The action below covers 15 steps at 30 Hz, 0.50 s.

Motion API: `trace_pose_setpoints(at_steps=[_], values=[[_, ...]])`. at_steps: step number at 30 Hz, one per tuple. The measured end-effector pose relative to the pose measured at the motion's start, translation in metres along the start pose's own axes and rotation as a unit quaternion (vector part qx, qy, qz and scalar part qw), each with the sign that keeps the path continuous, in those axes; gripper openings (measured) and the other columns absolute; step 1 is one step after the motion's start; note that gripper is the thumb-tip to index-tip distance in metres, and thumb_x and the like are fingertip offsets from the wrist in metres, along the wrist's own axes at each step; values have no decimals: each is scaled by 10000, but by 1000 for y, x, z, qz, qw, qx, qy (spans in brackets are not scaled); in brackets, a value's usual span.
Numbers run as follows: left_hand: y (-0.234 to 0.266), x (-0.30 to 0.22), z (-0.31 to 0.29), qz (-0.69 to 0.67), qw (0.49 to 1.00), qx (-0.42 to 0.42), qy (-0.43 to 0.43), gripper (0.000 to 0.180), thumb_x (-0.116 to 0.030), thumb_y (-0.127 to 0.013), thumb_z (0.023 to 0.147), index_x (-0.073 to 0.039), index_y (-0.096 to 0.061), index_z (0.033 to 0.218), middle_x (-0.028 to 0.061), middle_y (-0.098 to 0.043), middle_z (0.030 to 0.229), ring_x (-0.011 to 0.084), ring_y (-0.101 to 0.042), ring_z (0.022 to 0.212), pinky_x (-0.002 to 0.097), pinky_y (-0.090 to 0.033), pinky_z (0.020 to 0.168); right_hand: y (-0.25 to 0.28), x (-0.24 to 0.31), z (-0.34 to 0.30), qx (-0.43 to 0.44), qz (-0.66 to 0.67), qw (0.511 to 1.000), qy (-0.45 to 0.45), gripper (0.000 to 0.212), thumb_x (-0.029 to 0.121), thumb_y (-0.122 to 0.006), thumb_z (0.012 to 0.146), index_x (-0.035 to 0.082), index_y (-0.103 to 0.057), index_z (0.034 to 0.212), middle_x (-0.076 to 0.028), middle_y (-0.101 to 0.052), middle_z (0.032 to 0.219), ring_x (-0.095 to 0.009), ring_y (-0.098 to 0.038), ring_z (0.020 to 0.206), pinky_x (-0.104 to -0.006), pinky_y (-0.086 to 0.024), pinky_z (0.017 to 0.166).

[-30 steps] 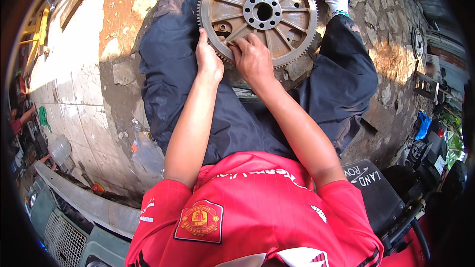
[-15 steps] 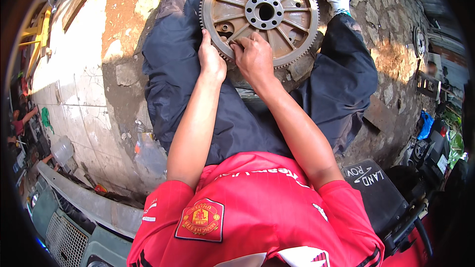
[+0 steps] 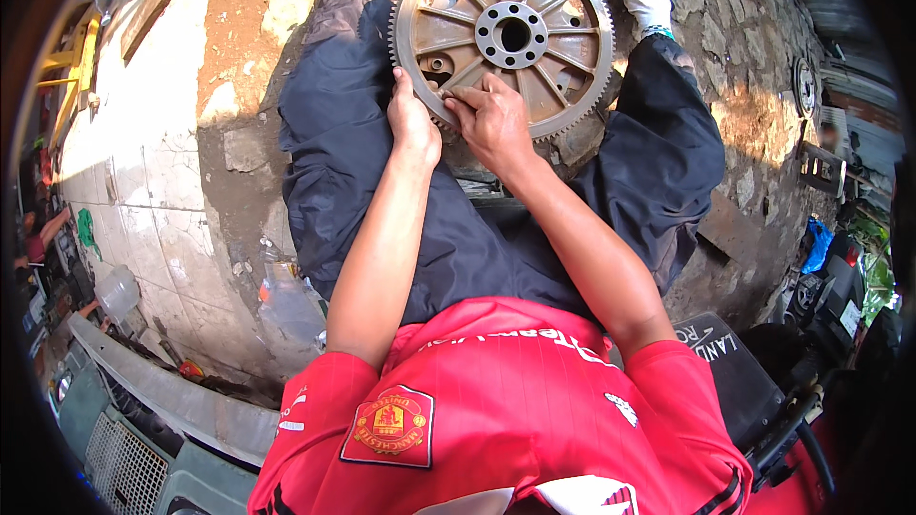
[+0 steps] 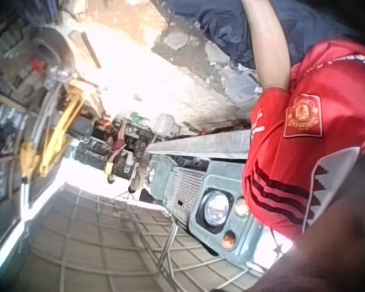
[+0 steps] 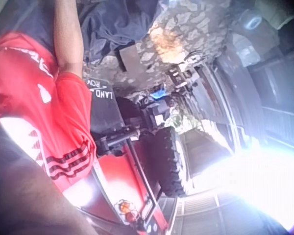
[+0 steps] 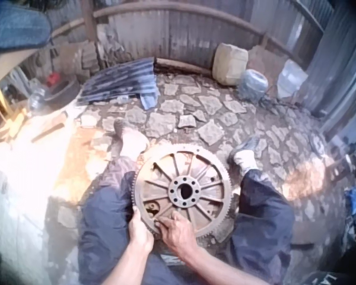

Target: The person sits on the ground and scrubs the surface of a large metal flywheel with a small abrasive block. They rotate the flywheel to access different areas and continue scrubbing the same spots repeatedly.

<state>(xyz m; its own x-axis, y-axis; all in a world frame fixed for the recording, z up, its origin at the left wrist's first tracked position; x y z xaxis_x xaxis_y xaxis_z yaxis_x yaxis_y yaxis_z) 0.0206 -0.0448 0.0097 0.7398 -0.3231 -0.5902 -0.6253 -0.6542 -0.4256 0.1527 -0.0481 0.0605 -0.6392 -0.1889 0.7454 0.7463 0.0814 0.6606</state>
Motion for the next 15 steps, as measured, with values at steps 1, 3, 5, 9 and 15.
trace_pose_setpoints(at_steps=[1,3,5,9,15], values=[[-2,1,-1,0,1000,3,6,527,-517,-401,1159,-78,-573,1395,79,-617,1170,223,-610,1055,425,-508,981,5,-3,2,19,-6,1000,17,143,150,-780,880,54,-818,978,-195,-617,839,-408,-675,773,-524,-553,745],[4,3,3,2,1000,16,-17,533,-510,-393,1162,-76,-560,1422,86,-621,1220,231,-612,1106,431,-508,990,16,-6,5,64,-4,997,50,142,150,-777,879,53,-819,973,-194,-613,834,-406,-670,771,-523,-552,744],[5,3,5,11,1000,8,-19,540,-504,-379,1166,-73,-551,1442,96,-622,1267,241,-610,1151,438,-506,1005,18,-12,8,86,-12,994,69,140,163,-773,880,54,-818,954,-192,-611,832,-403,-659,761,-519,-552,737],[3,5,3,1,1000,3,-6,579,-502,-345,1171,-51,-509,1494,124,-596,1387,272,-589,1219,471,-479,1089,4,-6,7,40,-3,998,53,134,169,-780,877,47,-810,923,-191,-610,826,-398,-658,779,-515,-549,740],[3,6,0,30,1000,-6,-5,604,-501,-312,1174,-44,-460,1542,155,-555,1481,289,-558,1350,481,-460,1143,13,-13,9,59,14,996,66,142,164,-807,858,42,-810,931,-193,-612,810,-397,-657,767,-506,-548,743]])
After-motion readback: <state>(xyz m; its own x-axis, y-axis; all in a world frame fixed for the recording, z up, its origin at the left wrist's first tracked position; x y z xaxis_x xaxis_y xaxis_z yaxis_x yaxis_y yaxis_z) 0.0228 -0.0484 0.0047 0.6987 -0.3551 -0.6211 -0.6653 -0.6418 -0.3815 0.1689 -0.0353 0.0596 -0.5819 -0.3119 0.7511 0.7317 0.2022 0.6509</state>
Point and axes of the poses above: each hand's wrist, its own z-axis towards the middle knuckle, its own y-axis out of the back of the hand, x = y × z, the point moved 2 cm from there along z, towards the middle knuckle
